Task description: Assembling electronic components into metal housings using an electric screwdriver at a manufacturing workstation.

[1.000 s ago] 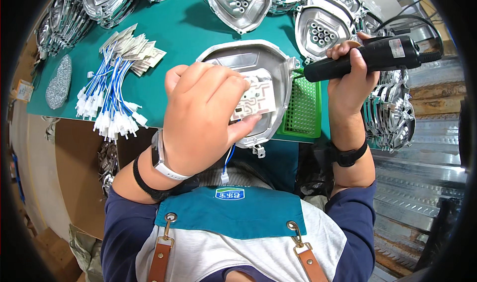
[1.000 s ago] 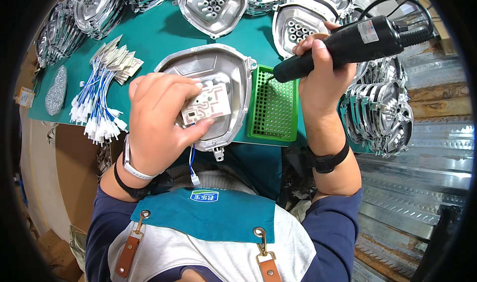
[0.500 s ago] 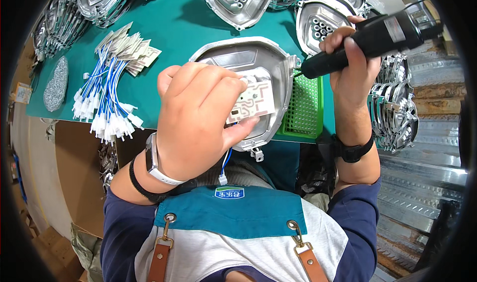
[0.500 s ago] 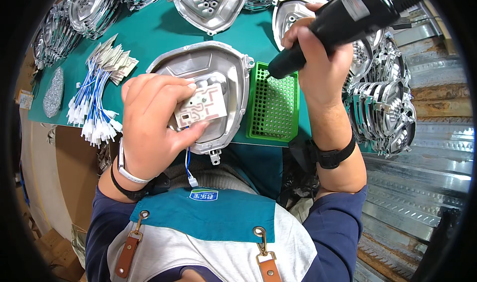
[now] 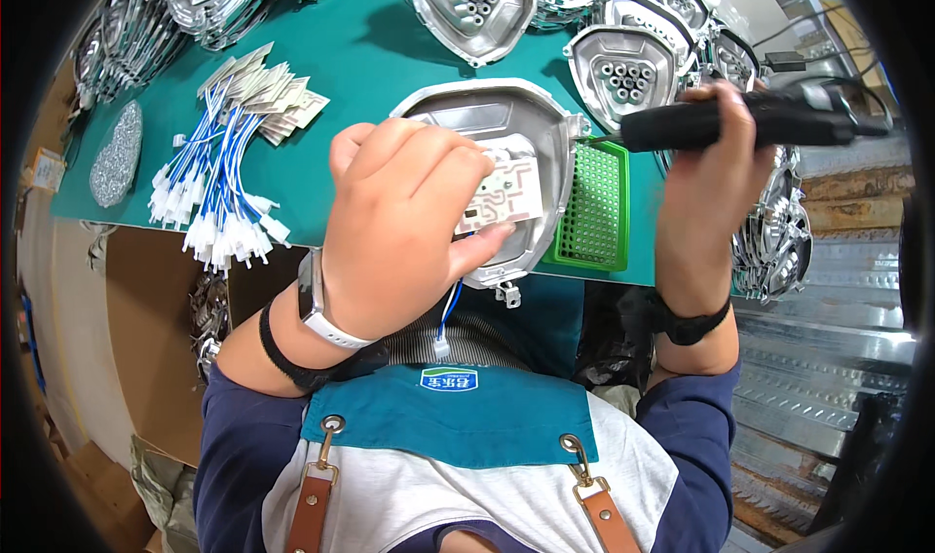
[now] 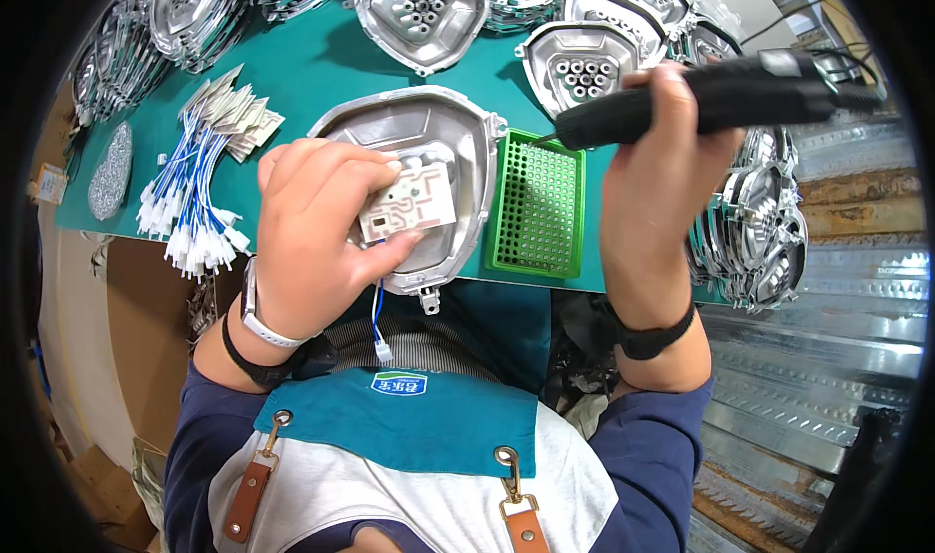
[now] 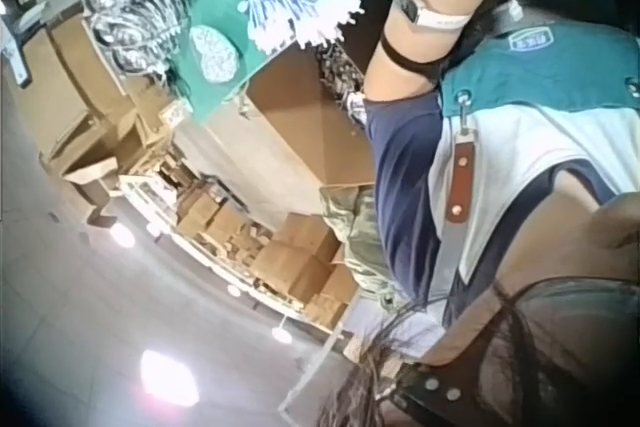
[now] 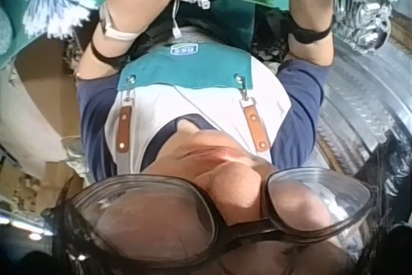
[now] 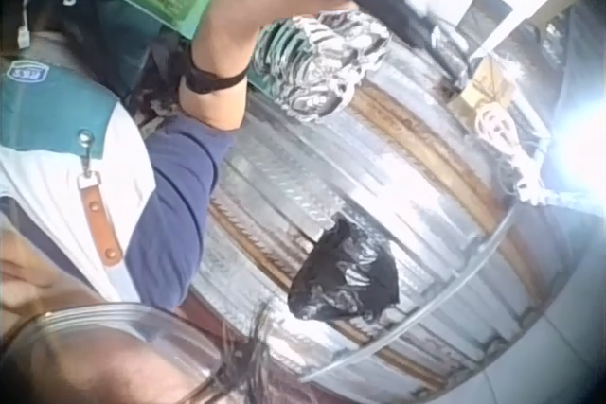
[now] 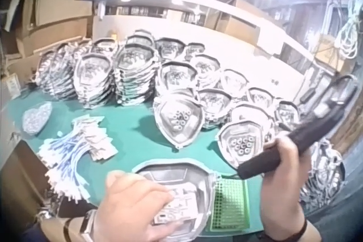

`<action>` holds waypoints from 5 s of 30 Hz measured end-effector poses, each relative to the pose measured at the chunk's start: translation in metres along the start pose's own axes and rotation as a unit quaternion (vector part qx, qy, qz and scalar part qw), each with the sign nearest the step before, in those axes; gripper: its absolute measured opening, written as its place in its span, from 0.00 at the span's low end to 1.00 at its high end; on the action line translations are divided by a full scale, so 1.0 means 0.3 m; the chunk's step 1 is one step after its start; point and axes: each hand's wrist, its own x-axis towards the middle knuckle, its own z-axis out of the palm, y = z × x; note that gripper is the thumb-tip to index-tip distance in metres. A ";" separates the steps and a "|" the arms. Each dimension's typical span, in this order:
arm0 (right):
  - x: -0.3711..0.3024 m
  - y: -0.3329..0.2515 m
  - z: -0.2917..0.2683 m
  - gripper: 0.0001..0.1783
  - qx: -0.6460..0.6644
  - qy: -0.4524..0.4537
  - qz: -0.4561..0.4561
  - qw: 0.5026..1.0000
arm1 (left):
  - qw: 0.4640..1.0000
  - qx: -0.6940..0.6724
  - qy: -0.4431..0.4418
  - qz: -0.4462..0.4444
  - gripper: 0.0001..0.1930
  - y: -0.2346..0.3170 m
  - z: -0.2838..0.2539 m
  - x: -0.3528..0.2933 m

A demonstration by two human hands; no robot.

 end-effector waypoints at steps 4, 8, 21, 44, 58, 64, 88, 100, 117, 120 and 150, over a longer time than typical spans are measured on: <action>-0.009 -0.109 -0.026 0.10 0.092 -0.049 -0.066 0.992 | 1.000 0.000 0.005 -0.009 0.20 -0.012 -0.010 -0.011; -0.089 -0.261 0.005 0.17 0.349 -0.097 -0.044 0.931 | 1.000 0.001 -0.009 -0.001 0.21 0.004 -0.003 0.004; -0.213 -0.156 0.130 0.23 0.318 -0.217 -0.052 0.922 | 1.000 -0.008 0.018 0.012 0.20 -0.017 0.003 -0.021; -0.209 -0.165 0.127 0.24 0.261 -0.247 -0.090 0.929 | 1.000 -0.018 0.023 0.002 0.22 -0.007 0.001 -0.015; -0.213 -0.195 0.167 0.24 0.225 -0.268 -0.077 0.934 | 0.999 -0.023 0.035 0.012 0.20 -0.021 0.006 -0.032; -0.222 -0.245 0.157 0.22 0.285 -0.211 -0.045 0.934 | 0.998 -0.031 0.050 0.017 0.21 -0.011 -0.043 -0.045; -0.229 -0.272 0.158 0.19 0.518 -0.130 0.012 0.845 | 0.908 -0.415 0.026 0.054 0.13 -0.027 -0.061 -0.037; -0.246 -0.178 0.167 0.23 0.245 -0.219 -0.098 0.940 | 0.999 -0.004 0.041 -0.004 0.25 -0.037 -0.034 -0.055; -0.222 -0.150 0.232 0.22 0.174 -0.259 -0.117 0.943 | 0.997 -0.005 0.077 0.028 0.25 -0.036 -0.009 -0.059; -0.188 -0.146 0.232 0.23 0.255 -0.227 -0.082 0.936 | 0.997 0.015 0.076 0.029 0.24 -0.020 -0.017 -0.058; -0.176 0.121 -0.557 0.32 0.399 -0.325 0.302 0.802 | 0.970 0.140 -0.192 0.047 0.19 0.122 -0.097 0.152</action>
